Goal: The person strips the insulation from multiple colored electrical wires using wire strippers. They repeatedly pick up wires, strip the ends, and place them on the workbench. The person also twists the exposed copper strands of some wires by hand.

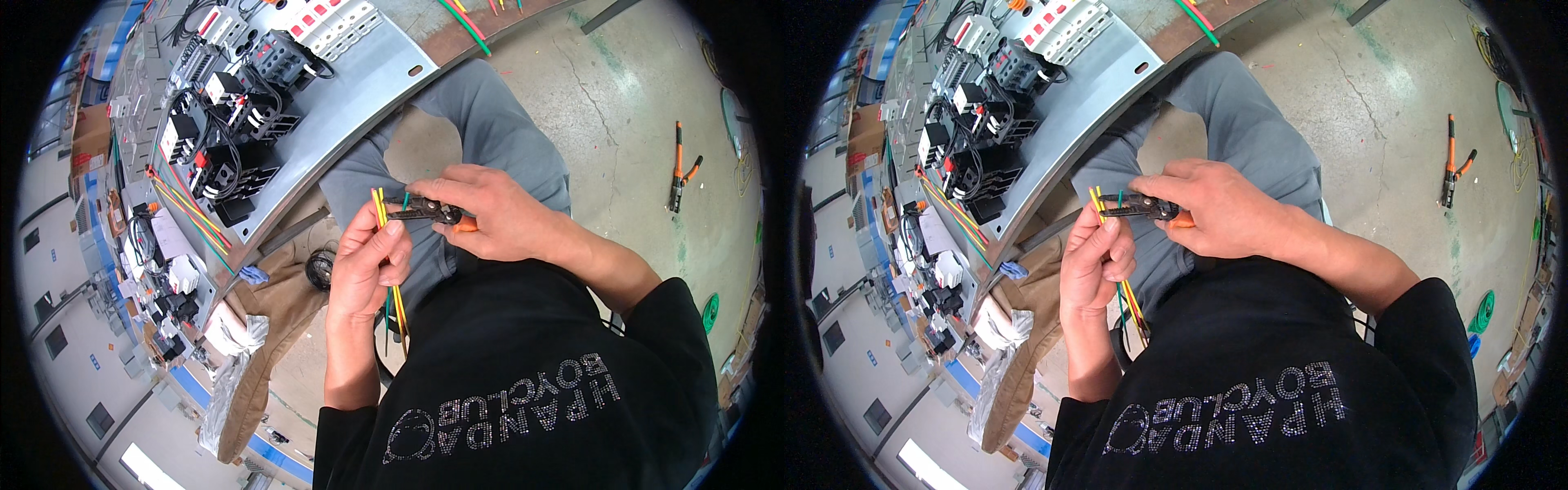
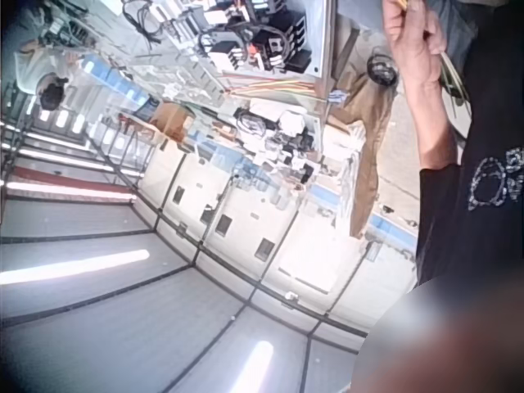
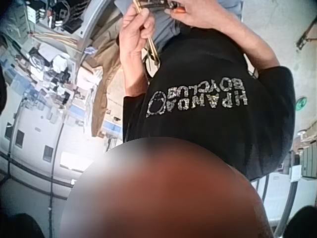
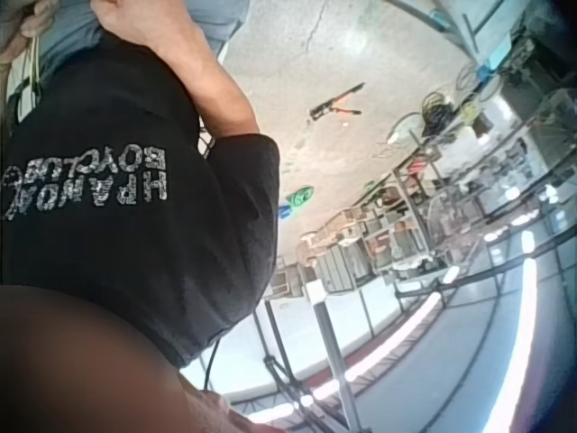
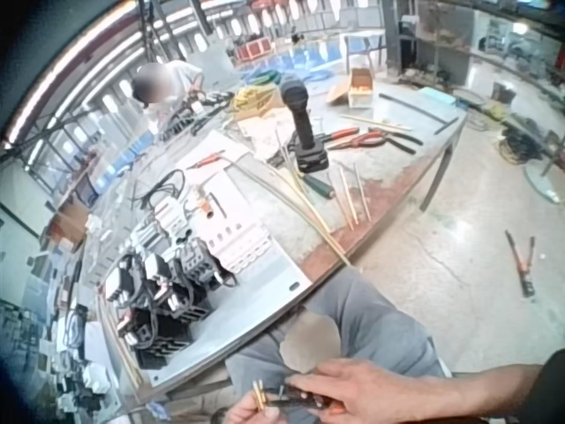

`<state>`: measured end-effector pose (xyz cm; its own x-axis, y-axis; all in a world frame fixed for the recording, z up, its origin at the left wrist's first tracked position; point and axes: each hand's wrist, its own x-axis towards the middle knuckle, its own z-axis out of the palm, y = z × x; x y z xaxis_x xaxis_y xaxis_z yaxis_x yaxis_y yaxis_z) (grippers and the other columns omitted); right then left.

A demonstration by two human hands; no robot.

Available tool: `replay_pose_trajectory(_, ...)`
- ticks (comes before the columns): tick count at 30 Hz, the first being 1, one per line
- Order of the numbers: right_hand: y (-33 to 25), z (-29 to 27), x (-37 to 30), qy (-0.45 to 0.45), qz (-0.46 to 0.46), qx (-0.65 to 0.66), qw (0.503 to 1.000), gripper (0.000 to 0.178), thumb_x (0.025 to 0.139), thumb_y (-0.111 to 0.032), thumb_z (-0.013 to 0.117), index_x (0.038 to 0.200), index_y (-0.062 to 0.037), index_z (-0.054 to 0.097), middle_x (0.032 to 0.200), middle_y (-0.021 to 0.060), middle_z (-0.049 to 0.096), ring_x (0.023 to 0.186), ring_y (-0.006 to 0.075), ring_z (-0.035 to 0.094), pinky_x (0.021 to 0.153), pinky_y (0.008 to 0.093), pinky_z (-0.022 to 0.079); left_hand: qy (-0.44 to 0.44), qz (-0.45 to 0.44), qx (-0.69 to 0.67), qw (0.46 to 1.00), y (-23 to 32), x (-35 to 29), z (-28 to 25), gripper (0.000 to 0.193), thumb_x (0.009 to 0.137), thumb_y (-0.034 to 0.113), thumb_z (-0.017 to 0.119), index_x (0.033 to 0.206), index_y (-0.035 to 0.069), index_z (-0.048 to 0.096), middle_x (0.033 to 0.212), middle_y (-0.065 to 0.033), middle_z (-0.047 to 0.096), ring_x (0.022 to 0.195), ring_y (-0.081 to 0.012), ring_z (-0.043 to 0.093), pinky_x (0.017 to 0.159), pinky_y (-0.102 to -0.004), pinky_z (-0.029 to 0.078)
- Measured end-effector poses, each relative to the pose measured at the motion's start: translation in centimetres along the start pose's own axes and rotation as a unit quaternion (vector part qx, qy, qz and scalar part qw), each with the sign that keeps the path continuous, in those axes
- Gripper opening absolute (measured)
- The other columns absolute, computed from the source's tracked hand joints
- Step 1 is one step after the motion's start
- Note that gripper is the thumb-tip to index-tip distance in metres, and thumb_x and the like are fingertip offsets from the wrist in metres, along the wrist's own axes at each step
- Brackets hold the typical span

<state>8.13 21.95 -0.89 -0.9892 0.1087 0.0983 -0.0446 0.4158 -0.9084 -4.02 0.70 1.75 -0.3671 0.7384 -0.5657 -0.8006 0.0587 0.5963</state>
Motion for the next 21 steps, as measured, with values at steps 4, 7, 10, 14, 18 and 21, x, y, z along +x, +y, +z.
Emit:
replay_pose_trajectory(4, 0.18, 0.13, -0.06, 0.0, -0.003, 0.009, 1.0, 0.048, 0.088, -0.013, 0.078, 0.136, -0.0096, 0.069, 0.088, 0.0133, 0.063, 0.083, 0.0364, 0.066, 0.074, 0.0472, 0.054, 0.001, -0.002, -0.007, 1.0, 0.1, -0.06, 0.15, 0.019, 0.111, 0.014, 0.063, 0.129, 0.013, 0.065, 0.074, -0.0006, 0.053, 0.052, -0.0039, 0.034, 0.046, -0.0201, 0.025)
replay_pose_trajectory(7, 0.52, 0.33, -0.18, 0.001, -0.017, 0.021, 1.0, 0.053, 0.088, -0.011, 0.08, 0.14, -0.0088, 0.067, 0.085, 0.0127, 0.06, 0.076, 0.0341, 0.063, 0.069, 0.0441, 0.051, 0.007, -0.004, -0.006, 1.0, -0.05, -0.08, -0.07, 0.02, 0.11, 0.014, 0.064, 0.13, 0.013, 0.066, 0.074, -0.0003, 0.053, 0.052, -0.0038, 0.034, 0.046, -0.0199, 0.025)
replay_pose_trajectory(10, 0.66, 0.43, -0.22, -0.002, -0.019, 0.036, 0.999, 0.055, 0.089, -0.01, 0.081, 0.142, -0.0084, 0.066, 0.085, 0.0125, 0.06, 0.073, 0.0324, 0.062, 0.068, 0.042, 0.051, -0.001, -0.003, -0.009, 1.0, 0.02, -0.13, 0.04, 0.021, 0.11, 0.014, 0.064, 0.131, 0.013, 0.065, 0.074, 0.0, 0.052, 0.053, -0.0037, 0.034, 0.046, -0.0199, 0.025)
replay_pose_trajectory(14, 0.65, 0.44, -0.15, -0.002, -0.024, 0.045, 0.999, 0.055, 0.09, -0.009, 0.08, 0.143, -0.0083, 0.066, 0.086, 0.0124, 0.061, 0.074, 0.0317, 0.063, 0.068, 0.0412, 0.052, -0.007, 0.002, 0.002, 1.0, 0.09, -0.16, 0.12, 0.018, 0.111, 0.015, 0.062, 0.129, 0.013, 0.064, 0.074, 0.0001, 0.05, 0.052, -0.0039, 0.033, 0.046, -0.0201, 0.025)
replay_pose_trajectory(18, 0.39, 0.3, -0.08, -0.007, -0.01, 0.052, 0.999, 0.052, 0.089, -0.011, 0.078, 0.14, -0.0099, 0.067, 0.087, 0.013, 0.063, 0.077, 0.0346, 0.065, 0.07, 0.0444, 0.053, -0.006, 0.004, 0.022, 1.0, 0.11, -0.21, 0.21, 0.011, 0.113, 0.016, 0.058, 0.123, 0.013, 0.062, 0.074, -0.0001, 0.048, 0.051, -0.0044, 0.032, 0.045, -0.0206, 0.025)
replay_pose_trajectory(21, 0.5, 0.34, -0.12, -0.004, -0.02, 0.047, 0.999, 0.055, 0.089, -0.009, 0.08, 0.143, -0.0084, 0.066, 0.086, 0.0126, 0.061, 0.074, 0.032, 0.063, 0.068, 0.0414, 0.052, 0.001, 0.003, 0.019, 1.0, 0.13, -0.29, 0.38, 0.011, 0.113, 0.016, 0.058, 0.123, 0.013, 0.062, 0.074, -0.0002, 0.049, 0.051, -0.0044, 0.032, 0.045, -0.0207, 0.025)
